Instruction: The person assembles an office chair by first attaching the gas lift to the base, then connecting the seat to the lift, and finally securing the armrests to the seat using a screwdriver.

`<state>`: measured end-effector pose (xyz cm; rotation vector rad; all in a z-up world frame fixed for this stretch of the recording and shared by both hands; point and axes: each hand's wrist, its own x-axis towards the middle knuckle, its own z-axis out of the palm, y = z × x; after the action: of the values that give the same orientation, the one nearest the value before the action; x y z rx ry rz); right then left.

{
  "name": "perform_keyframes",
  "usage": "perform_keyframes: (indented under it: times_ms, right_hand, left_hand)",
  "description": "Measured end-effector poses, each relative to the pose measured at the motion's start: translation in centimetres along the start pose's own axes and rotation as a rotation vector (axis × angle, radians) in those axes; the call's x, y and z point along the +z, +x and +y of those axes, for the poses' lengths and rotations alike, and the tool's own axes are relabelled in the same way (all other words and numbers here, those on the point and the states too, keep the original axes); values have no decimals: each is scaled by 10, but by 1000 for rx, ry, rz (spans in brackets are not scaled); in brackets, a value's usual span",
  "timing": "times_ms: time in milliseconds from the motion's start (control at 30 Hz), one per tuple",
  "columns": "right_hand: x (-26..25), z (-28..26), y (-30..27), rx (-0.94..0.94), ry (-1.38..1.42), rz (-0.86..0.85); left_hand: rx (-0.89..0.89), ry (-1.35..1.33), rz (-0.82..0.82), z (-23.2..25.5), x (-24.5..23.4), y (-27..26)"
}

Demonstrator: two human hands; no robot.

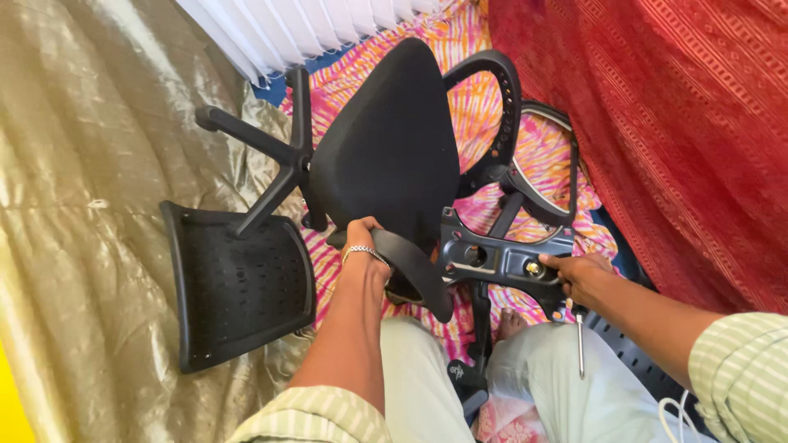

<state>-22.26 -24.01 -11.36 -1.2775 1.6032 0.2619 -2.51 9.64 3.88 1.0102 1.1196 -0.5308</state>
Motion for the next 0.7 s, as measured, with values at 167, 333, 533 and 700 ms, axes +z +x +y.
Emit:
perform_keyframes:
  times_ms: [167,333,533,700]
  right_hand:
    - [3,-45,-64,-478,-690,382]
    - [54,-132,-209,-587,-391,-604]
    - [89,-186,-329,-835,-746,-812]
    - [107,-205,-358,-1116,-900,-587]
  left_hand:
    - [-112,253,88,55,24,-13]
    - [-143,288,78,67,55,-15]
    - [-174,264,49,77,62,-3]
    - [-201,241,17,97,63,0]
